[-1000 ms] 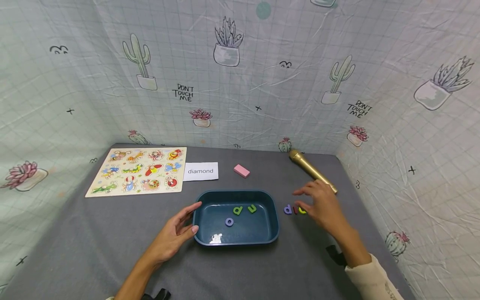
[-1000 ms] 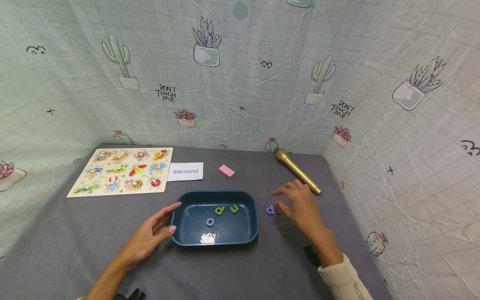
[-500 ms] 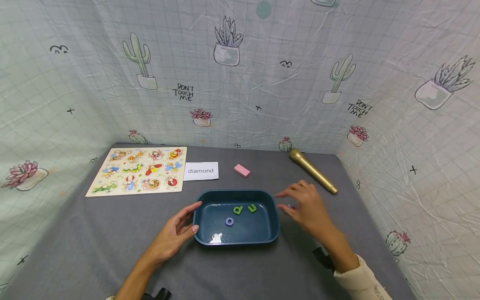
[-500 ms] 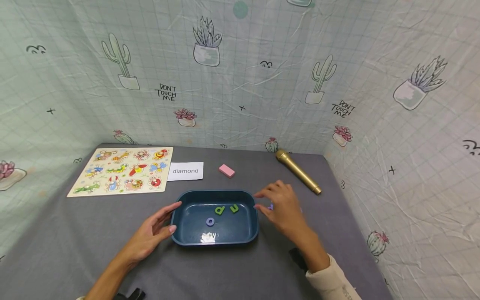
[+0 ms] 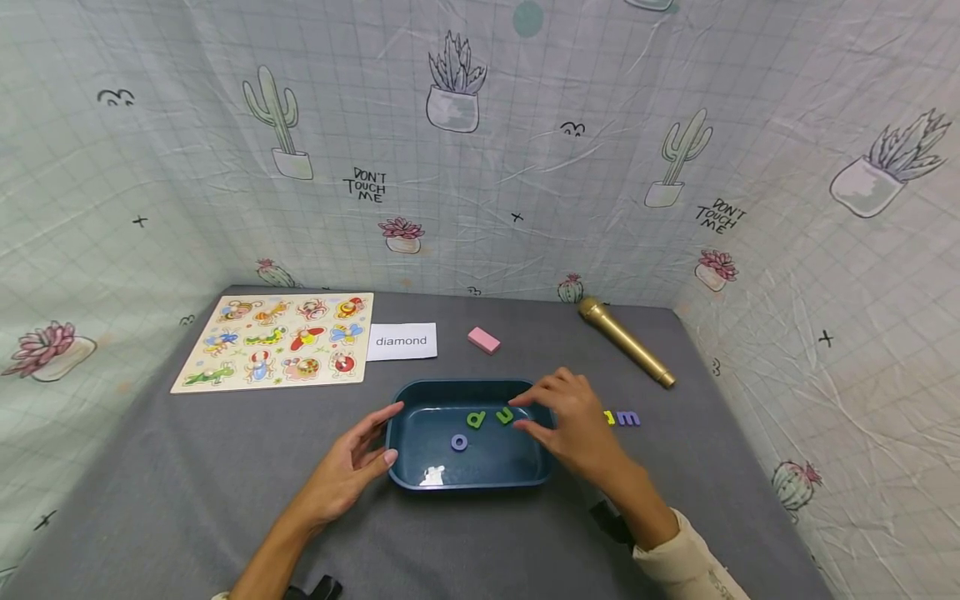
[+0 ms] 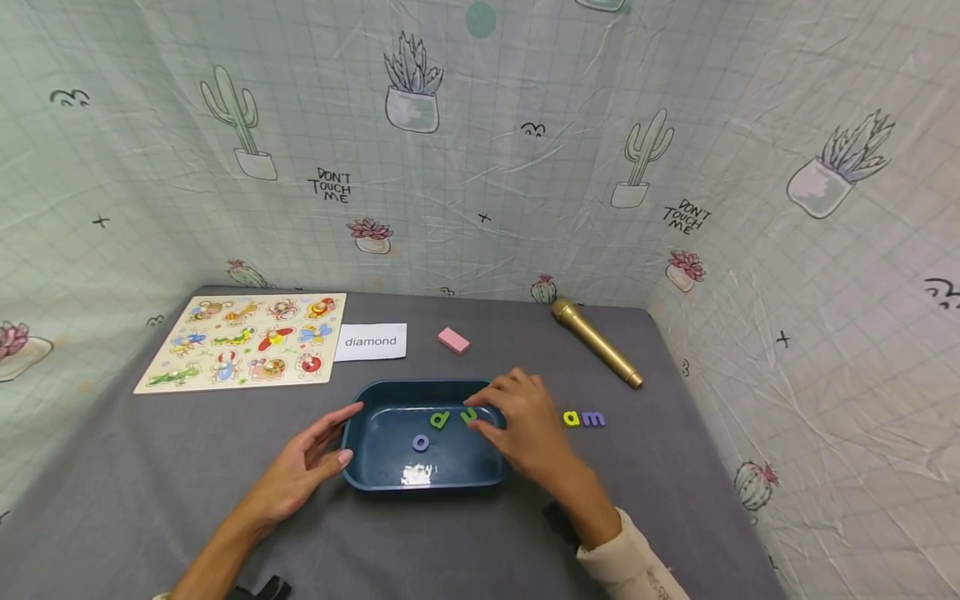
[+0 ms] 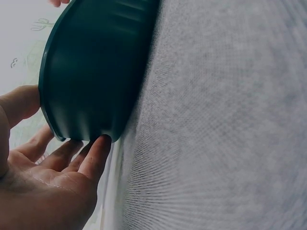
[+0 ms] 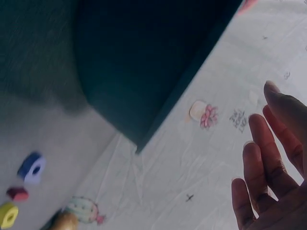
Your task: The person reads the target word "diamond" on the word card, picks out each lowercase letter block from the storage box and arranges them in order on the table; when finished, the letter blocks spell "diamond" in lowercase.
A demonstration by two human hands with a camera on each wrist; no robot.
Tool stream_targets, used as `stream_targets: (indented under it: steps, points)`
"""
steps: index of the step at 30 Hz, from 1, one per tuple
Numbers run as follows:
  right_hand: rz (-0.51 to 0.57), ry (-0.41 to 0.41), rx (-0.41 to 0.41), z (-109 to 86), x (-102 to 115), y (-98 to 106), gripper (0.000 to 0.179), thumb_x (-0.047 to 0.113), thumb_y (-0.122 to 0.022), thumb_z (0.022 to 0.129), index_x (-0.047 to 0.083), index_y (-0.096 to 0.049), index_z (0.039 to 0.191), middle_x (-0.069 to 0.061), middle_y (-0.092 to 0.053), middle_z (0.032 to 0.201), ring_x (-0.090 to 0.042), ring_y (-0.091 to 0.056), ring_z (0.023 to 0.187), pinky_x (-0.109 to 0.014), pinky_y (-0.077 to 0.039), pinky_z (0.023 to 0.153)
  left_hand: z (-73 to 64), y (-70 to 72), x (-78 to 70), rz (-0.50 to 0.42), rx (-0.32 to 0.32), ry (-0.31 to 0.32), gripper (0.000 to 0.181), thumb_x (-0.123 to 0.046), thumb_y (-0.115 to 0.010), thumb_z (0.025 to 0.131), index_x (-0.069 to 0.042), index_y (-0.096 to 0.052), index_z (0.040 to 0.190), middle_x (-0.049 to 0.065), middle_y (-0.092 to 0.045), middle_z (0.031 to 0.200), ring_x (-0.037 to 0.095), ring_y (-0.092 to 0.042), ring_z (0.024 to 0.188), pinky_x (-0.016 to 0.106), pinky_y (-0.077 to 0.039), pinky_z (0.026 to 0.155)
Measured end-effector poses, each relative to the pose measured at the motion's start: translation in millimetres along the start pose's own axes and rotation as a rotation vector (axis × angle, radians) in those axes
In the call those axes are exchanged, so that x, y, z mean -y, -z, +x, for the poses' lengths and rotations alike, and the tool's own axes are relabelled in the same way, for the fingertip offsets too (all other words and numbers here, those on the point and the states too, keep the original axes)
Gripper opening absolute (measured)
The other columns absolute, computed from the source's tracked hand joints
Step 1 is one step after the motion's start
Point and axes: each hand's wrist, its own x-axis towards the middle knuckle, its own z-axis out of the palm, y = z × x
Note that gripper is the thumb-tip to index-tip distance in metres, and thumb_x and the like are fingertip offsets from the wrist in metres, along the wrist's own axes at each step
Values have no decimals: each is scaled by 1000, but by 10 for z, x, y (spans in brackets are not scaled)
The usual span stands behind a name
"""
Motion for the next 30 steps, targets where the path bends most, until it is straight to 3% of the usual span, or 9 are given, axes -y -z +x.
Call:
stream_targets:
  steps: [11,21,30]
  points:
    - [61,-10,37,25,168,-255,32,18,-97,76,18,-83,105,5,-76,98,-14,-56,92,-35,-44,80,-20,16,14,-3,6,-16,65,-9,-67,105,-11,-39,163,13,-34,172,43,-36,157,49,-46,119]
    - [138,-46,80,51,253,-463,29,18,-95,79,17,-83,105,5,-76,98,-13,-57,95,-38,-48,87,-21,14,30,-10,10,-41,64,-6,-66,105,-9,-39,163,16,-34,172,46,-34,157,38,-50,119]
    - [169,-89,135,71,289,-653,27,19,-94,82,15,-83,106,5,-75,99,-12,-56,95,-39,-49,91,-25,20,2,-26,18,-9,65,-10,-66,105,-14,-38,164,11,-33,173,43,-30,160,53,-41,121]
